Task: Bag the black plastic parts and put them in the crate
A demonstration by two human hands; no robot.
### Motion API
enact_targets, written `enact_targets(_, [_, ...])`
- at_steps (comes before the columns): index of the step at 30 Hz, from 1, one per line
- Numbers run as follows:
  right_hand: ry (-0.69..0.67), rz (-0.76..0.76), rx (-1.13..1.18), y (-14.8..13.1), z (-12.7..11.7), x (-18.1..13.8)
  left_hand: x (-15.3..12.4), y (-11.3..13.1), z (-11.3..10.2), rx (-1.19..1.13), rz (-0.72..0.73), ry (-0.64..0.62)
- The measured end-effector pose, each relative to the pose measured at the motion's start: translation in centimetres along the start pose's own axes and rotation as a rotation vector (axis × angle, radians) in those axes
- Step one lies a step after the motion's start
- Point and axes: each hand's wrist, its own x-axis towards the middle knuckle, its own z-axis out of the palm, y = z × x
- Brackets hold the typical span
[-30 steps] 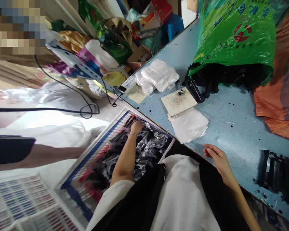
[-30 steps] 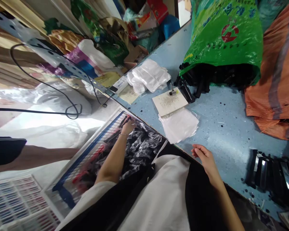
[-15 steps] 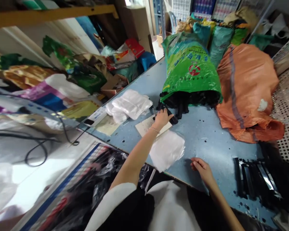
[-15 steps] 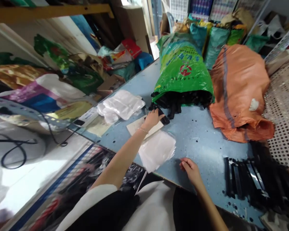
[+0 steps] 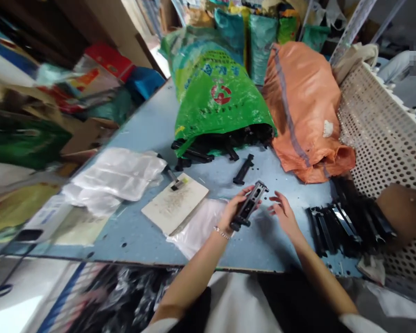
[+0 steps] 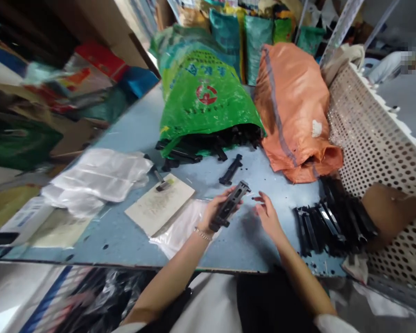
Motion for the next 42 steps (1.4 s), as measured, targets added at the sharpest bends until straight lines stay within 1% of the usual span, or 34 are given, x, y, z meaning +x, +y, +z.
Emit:
enact_targets(1, [-0.01,-0.057,-0.023,-0.7,0.1,0.4,-1.1,-0.1,0.9,-0.112,-0.07,-0.039])
enact_targets(2, [-0.029,-0.109,-0.062,-1.3,0.1,0.7,-2.1,-0.1,1.7,-0.161,-0.115,-0.053])
enact_targets(3, [-0.047,-0.161,-0.113,-1.8,0.1,0.9,-3.0,0.0,2.4,-0.159,-0.134,-0.047])
enact_targets(6, [-0.108,-0.329,-0.336,-2.8,0.0,1.0,-4.6,0.6,3.5,-0.02,-0.124,-0.015])
enact_targets(9, [-0.151,-0.469,-0.578,-3.3,-0.4,1.4,-5.0,0.7,3.6,0.093,-0.112,-0.008])
enact_targets(11, [-0.179,-0.468,-0.652,-3.7,-0.6,1.8,-5.0,0.3,3.6,0.134,-0.102,0.022])
enact_targets(14, [-0.207,-0.311,-0.567,-4.1,-0.4,1.7,-4.6,-0.2,3.8,0.125,-0.035,0.1])
enact_targets(15, [-0.217,-0.262,-0.537,-4.2,-0.2,1.3,-4.4,-0.2,3.9,0.104,-0.002,0.132])
enact_targets(16, [-0.237,-0.245,-0.533,-4.2,0.0,0.7,-4.3,-0.2,4.0,0.079,0.028,0.165])
enact_targets(17, [-0.274,-0.269,-0.561,-4.1,0.4,-0.2,-4.1,0.0,4.0,0.054,0.052,0.196])
enact_targets(18, [-0.313,-0.329,-0.618,-4.0,0.8,-1.2,-4.0,0.2,4.1,0.029,0.069,0.224])
enact_targets(21, [-0.363,-0.56,-0.816,-3.1,1.9,-3.8,-3.9,0.5,3.8,-0.02,0.072,0.248])
enact_targets(23, [-0.392,-0.614,-0.871,-2.7,2.2,-4.4,-3.8,0.0,3.3,-0.015,0.049,0.252])
enact_targets(24, [-0.447,-0.608,-0.866,-2.7,2.1,-4.1,-3.8,-0.5,3.0,0.003,0.031,0.263])
enact_targets(26, [-0.584,-0.554,-0.81,-3.0,1.7,-2.2,-3.9,-2.1,2.3,0.092,-0.004,0.309])
enact_targets(27, [-0.591,-0.522,-0.779,-3.4,1.5,-0.5,-3.9,-3.2,2.2,0.168,-0.018,0.326])
enact_targets(28, [-0.556,-0.502,-0.762,-3.7,1.3,1.5,-4.0,-4.4,2.2,0.27,-0.025,0.328])
enact_targets(29, [-0.464,-0.492,-0.768,-4.1,1.3,3.7,-4.1,-5.6,2.3,0.397,-0.017,0.315])
enact_targets(30, [-0.325,-0.509,-0.813,-4.3,1.4,6.1,-4.2,-6.8,2.6,0.541,0.011,0.294])
enact_targets(31, [-0.25,-0.536,-0.893,-4.5,1.6,8.5,-4.3,-7.9,2.9,0.688,0.057,0.271])
enact_targets(32, [-0.205,-0.547,-0.982,-4.5,1.9,10.7,-4.3,-8.8,3.2,0.82,0.118,0.257])
enact_targets(33, [-0.188,-0.532,-1.065,-4.3,2.2,12.4,-4.3,-9.4,3.4,0.928,0.178,0.253])
enact_targets(34, [-0.198,-0.508,-1.144,-4.1,2.5,13.7,-4.1,-9.7,3.3,0.995,0.223,0.258])
enact_targets(35, [-0.206,-0.481,-1.204,-3.9,2.8,14.3,-3.7,-9.6,3.1,1.014,0.243,0.273])
enact_targets(36, [-0.207,-0.466,-1.243,-3.6,3.1,14.3,-3.2,-9.2,2.6,0.976,0.235,0.301])
enact_targets(38, [-0.175,-0.504,-1.26,-3.1,3.5,12.2,-2.0,-7.5,1.4,0.751,0.189,0.4])
enact_targets(40, [-0.144,-0.606,-1.204,-2.9,3.8,8.4,-1.0,-5.2,0.4,0.423,0.17,0.507])
enact_targets(41, [-0.162,-0.643,-1.162,-3.0,3.9,6.4,-0.7,-4.0,0.1,0.28,0.176,0.528])
enact_targets(42, [-0.235,-0.685,-1.103,-3.1,3.8,4.5,-0.6,-2.8,0.1,0.182,0.186,0.522])
